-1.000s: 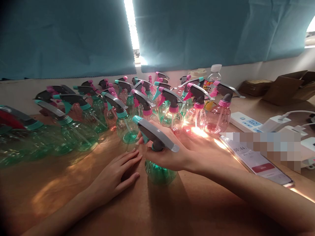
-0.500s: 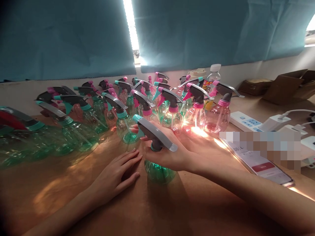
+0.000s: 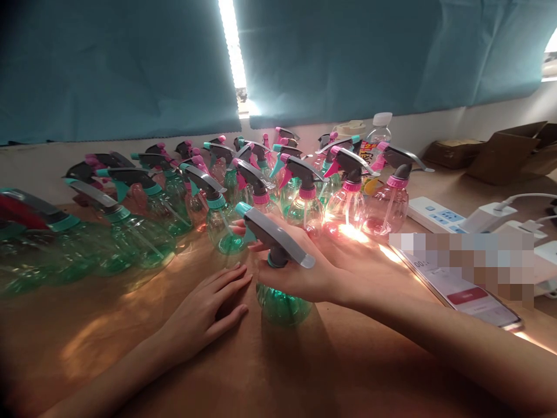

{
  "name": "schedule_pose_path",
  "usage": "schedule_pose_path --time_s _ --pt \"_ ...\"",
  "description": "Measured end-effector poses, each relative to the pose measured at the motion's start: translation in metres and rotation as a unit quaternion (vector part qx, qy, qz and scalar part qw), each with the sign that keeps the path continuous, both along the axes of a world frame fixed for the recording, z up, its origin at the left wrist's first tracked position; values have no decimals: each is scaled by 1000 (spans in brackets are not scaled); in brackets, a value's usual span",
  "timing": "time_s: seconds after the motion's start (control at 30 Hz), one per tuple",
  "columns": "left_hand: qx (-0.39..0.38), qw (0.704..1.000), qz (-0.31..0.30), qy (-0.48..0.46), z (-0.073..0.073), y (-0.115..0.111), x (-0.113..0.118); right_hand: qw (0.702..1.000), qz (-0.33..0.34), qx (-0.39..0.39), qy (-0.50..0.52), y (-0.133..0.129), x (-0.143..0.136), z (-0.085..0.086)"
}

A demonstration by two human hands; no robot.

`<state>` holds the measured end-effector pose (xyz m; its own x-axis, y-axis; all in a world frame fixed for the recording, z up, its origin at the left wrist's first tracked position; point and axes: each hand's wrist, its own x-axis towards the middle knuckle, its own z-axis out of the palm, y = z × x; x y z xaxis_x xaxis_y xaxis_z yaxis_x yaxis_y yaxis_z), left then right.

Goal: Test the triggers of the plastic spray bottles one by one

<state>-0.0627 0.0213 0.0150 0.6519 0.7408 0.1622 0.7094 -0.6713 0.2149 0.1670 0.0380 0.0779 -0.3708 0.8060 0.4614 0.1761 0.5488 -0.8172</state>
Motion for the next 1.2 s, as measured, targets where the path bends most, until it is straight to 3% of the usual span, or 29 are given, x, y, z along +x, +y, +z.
schedule_pose_path --time_s 0.17,0.3,0.73,0.93,1.2 --pt "0 1000 0 2 0 0 0 1000 1 -5 -8 0 0 -1" --pt "1 1000 1 1 -1 -1 0 999 -24 33 -13 1 -2 -1" --pt "1 1000 -2 0 -1 0 -1 999 -3 35 -36 2 -2 2" --pt "0 1000 -1 1 -1 0 -1 997 -31 19 -66 1 -2 6" --pt "0 1000 -7 3 0 0 0 998 -11 1 -58 3 -2 10"
